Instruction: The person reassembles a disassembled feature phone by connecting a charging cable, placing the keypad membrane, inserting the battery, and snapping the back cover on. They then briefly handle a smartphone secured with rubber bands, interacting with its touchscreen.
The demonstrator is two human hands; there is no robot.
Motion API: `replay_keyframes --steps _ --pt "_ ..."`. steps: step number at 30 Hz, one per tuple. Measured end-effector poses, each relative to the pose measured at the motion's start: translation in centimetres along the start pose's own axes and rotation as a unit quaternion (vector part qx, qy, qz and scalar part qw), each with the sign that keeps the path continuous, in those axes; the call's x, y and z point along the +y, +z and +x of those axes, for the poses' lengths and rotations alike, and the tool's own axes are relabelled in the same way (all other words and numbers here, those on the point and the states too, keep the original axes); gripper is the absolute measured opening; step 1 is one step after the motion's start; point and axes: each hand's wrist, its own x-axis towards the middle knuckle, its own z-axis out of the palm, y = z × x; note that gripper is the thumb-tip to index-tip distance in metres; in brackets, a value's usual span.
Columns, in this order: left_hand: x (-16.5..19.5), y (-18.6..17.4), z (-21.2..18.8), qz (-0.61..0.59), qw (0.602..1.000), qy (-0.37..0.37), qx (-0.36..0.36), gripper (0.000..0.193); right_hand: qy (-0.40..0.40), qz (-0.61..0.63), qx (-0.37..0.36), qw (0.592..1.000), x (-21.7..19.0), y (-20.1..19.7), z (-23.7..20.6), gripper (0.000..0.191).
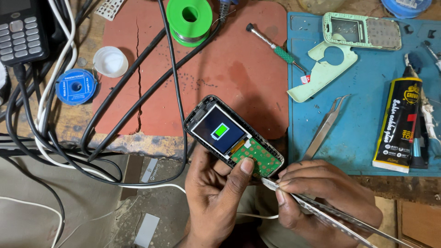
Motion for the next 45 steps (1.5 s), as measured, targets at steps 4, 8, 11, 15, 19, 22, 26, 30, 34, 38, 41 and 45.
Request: replay_keyframes --steps 4,8,11,15,19,22,26,30,34,38,41,45 --pt "0.0 0.0 0.0 0.0 1.0 -0.005 0.008 0.046 -0.005 0.014 -0.004 1.0 0.0 0.0 -0.1 0.022" --pt "0.1 -0.1 0.0 0.002 1.0 -0.011 0.011 0.044 0.034 0.022 0.032 0.999 0.0 0.2 -1.4 0.02" --pt "0.1 -0.3 0.1 -0.003 1.0 -0.009 0.002 0.044 0.055 0.109 0.124 0.985 0.5 0.4 -2.9 0.012" --pt "0.4 -0.7 0.3 -0.041 0.999 -0.03 0.002 0.044 0.031 0.243 0.215 0.945 2.7 0.2 -4.5 0.023" --pt "1.2 -1.0 0.6 -0.065 0.995 -0.07 -0.002 0.047 0.034 0.308 0.232 0.922 3.7 -0.1 -5.7 0.042" --pt "1.7 -0.9 0.8 -0.082 0.993 -0.089 -0.007 0.046 0.101 0.34 0.291 0.888 3.0 -0.5 -6.0 0.044" --pt "1.7 -0.7 0.9 -0.069 0.994 -0.08 -0.007 0.045 0.232 0.137 0.321 0.908 1.3 -1.4 -5.1 0.034" --pt "1.1 -0.9 0.8 -0.046 0.997 -0.051 -0.016 0.044 0.198 -0.141 0.184 0.952 0.3 -2.0 -3.5 0.032" --pt "0.0 -1.0 0.8 -0.022 1.0 -0.007 -0.013 0.045 0.176 -0.283 0.121 0.935 0.1 -1.3 -2.4 0.039" --pt "-0.3 -1.3 0.7 0.003 1.0 0.005 -0.014 0.048 0.046 -0.353 0.074 0.932 0.3 0.3 -1.0 0.032" --pt "-0.2 -1.5 0.7 0.011 1.0 0.005 -0.011 0.049 0.037 -0.375 0.104 0.92 0.3 1.3 -0.1 0.038" --pt "-0.2 -1.6 0.8 0.022 1.0 0.011 -0.006 0.049 0.019 -0.294 0.213 0.932 0.0 -0.1 -1.0 0.038"
